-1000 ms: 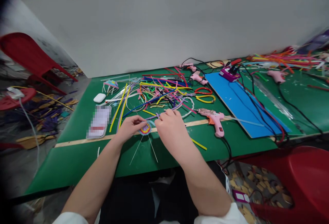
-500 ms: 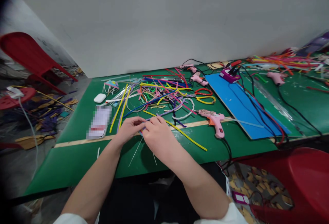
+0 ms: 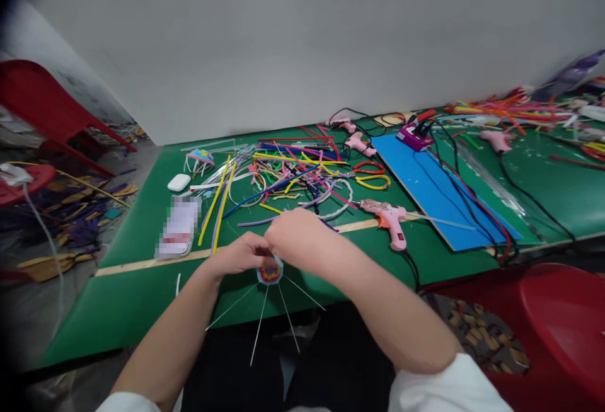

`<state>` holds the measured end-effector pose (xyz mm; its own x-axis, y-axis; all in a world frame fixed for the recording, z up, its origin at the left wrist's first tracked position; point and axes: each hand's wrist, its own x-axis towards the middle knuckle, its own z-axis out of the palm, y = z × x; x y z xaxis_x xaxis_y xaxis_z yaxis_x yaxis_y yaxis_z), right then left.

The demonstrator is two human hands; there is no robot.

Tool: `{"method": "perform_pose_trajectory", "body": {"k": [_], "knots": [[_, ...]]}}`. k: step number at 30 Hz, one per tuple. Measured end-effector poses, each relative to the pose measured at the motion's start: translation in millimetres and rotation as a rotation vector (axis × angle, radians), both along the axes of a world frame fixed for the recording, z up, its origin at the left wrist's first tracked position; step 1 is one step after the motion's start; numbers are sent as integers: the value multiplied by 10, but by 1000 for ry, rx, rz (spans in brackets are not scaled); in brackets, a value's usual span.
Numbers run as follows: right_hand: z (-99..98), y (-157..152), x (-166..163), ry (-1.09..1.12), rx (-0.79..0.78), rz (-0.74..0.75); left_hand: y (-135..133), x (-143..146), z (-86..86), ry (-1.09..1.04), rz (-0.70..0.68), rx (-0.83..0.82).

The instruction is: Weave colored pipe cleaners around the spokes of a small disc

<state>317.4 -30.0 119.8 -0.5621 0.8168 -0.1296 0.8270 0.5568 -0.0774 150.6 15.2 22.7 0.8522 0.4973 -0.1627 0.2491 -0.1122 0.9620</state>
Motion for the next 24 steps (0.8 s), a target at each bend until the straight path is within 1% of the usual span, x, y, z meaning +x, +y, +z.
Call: {"method": "perform_pose_trajectory", "body": {"k": [2,4,7,9,10,12,15,17,19,21,23,24], "knots": [[80,140,77,41,-123,-32,-14,-9,69,-9,-27,-46],[108,297,157,126,-293,-2,-21,-23,124,-16,-30,-91],[37,492,257,294,-507,28,-18,-48,153,-32,-18,-154],[-73,559,300,403,-551,33,-9,-66,149,-60,19,-190],[-140,570,314,451,-553,27,-4,-75,148,-81,55,-202],[-285,553,333,552,-541,-10,7,-92,152,-131,170,-220],[-506,470,359,686,-504,-135,27,-112,167,-190,372,-235],[-635,413,382,765,-466,-218,45,-119,166,-220,469,-236],[-733,373,406,824,-444,-271,64,-117,153,-242,532,-227],[-785,347,417,847,-386,-299,80,-108,133,-248,572,-214],[-788,325,405,856,-248,-270,91,-94,115,-249,593,-198],[-775,312,388,863,-166,-231,96,-87,107,-249,598,-188]]}}
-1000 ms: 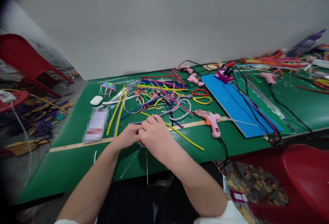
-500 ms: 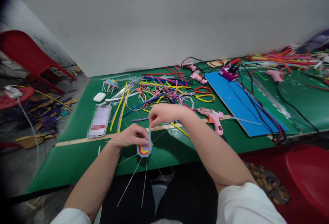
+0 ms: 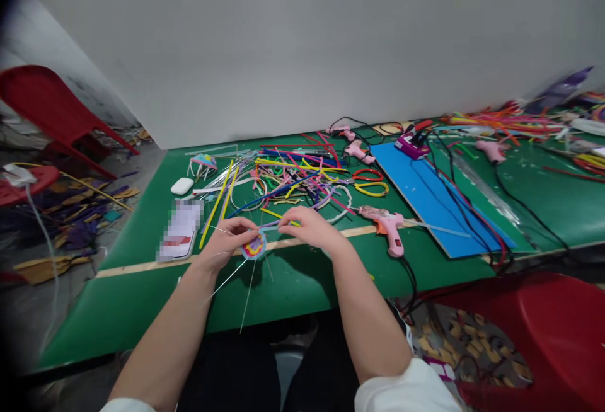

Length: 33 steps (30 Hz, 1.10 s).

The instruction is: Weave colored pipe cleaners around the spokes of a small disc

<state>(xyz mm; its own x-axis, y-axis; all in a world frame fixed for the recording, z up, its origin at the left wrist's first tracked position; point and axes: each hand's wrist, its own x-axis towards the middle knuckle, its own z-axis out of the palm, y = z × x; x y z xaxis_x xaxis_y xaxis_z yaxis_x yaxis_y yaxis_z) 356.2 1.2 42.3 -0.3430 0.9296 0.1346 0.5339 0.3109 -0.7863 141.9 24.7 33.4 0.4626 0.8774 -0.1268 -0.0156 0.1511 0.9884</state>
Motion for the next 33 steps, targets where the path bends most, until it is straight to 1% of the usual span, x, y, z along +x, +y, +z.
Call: {"method": "perform_pose_trajectory", "body": {"k": [2,3,6,12,18,25,33], "knots": [[37,-29,-48,17,156,38,9,15,-14,5,6,18],[54,-43,-76,32,206,65,13,21,-21,5,11,25],[74,-75,-141,60,258,107,24,34,-39,-10,29,20],[49,-86,-166,131,181,108,10,54,-45,30,15,31],[33,-80,-232,177,61,-39,8,79,-37,21,58,75],[-11,-55,-285,166,72,-142,2,75,-93,82,79,189],[-47,-47,-271,185,27,-137,16,75,-126,120,60,204]]}}
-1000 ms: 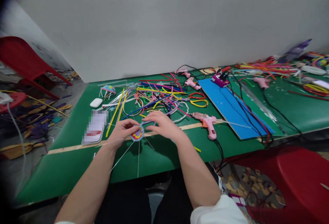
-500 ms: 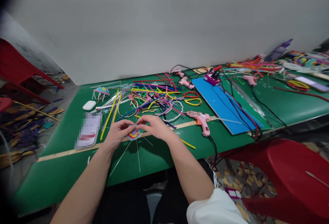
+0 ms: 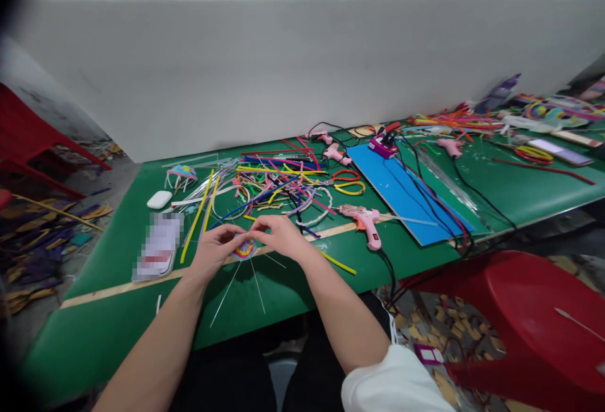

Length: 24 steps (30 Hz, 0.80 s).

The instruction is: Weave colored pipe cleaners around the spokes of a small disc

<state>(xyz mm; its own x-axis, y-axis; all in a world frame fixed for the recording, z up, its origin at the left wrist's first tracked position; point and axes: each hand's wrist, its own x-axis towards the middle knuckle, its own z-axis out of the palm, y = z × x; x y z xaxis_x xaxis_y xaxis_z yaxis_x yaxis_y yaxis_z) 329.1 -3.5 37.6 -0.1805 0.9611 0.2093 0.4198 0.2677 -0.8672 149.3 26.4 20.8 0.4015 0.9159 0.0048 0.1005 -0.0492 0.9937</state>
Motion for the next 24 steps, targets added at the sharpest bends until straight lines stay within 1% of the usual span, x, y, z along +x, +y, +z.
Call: {"method": "perform_pose_trajectory", "body": {"k": [3,6,9,12,15,17,20,24], "knots": [[-22,7,-2,48,-24,29,11,2,-4,3,-14,-31],[-25,6,4,66,-46,65,18,4,2,-23,-60,-113],[-14,0,17,51,-49,68,20,8,14,-36,-107,-203],[-10,-2,25,23,-34,69,19,14,22,-26,-112,-241],[-18,0,18,17,-22,63,21,16,19,-21,-101,-231],[-24,4,13,42,-41,53,29,14,11,-16,-81,-206],[-24,10,30,82,-113,63,47,14,4,-2,-13,-157],[-7,18,87,118,-208,131,61,26,15,28,66,-106]]}}
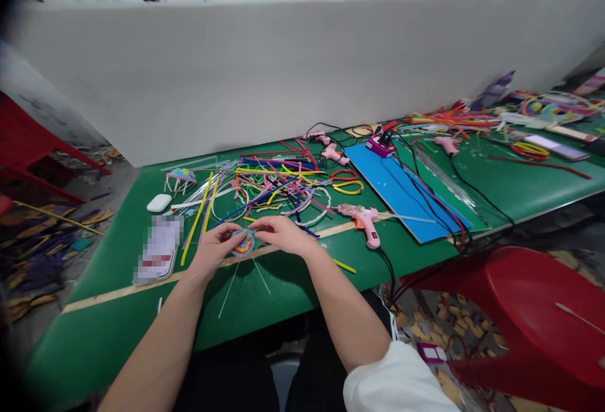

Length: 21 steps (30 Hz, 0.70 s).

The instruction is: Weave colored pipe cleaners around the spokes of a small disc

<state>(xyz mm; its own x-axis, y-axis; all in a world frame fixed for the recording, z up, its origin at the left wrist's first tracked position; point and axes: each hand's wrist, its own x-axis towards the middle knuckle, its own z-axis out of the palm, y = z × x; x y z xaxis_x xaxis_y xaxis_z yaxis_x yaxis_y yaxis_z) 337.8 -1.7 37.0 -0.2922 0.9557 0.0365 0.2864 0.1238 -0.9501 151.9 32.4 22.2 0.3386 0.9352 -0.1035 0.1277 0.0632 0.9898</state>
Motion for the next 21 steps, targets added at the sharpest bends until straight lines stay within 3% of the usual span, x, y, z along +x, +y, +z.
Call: {"method": "perform_pose_trajectory", "body": {"k": [7,13,16,21], "knots": [[-30,30,-40,52,-37,-58,-13,22,13,-12,30,31],[-106,77,-148,102,22,-216,-26,43,-9,-38,41,41],[-80,84,-111,133,-4,-217,-46,1,67,-42,-68,-16],[18,49,68,150,-71,-207,-27,-205,202,-120,-395,-157]]}}
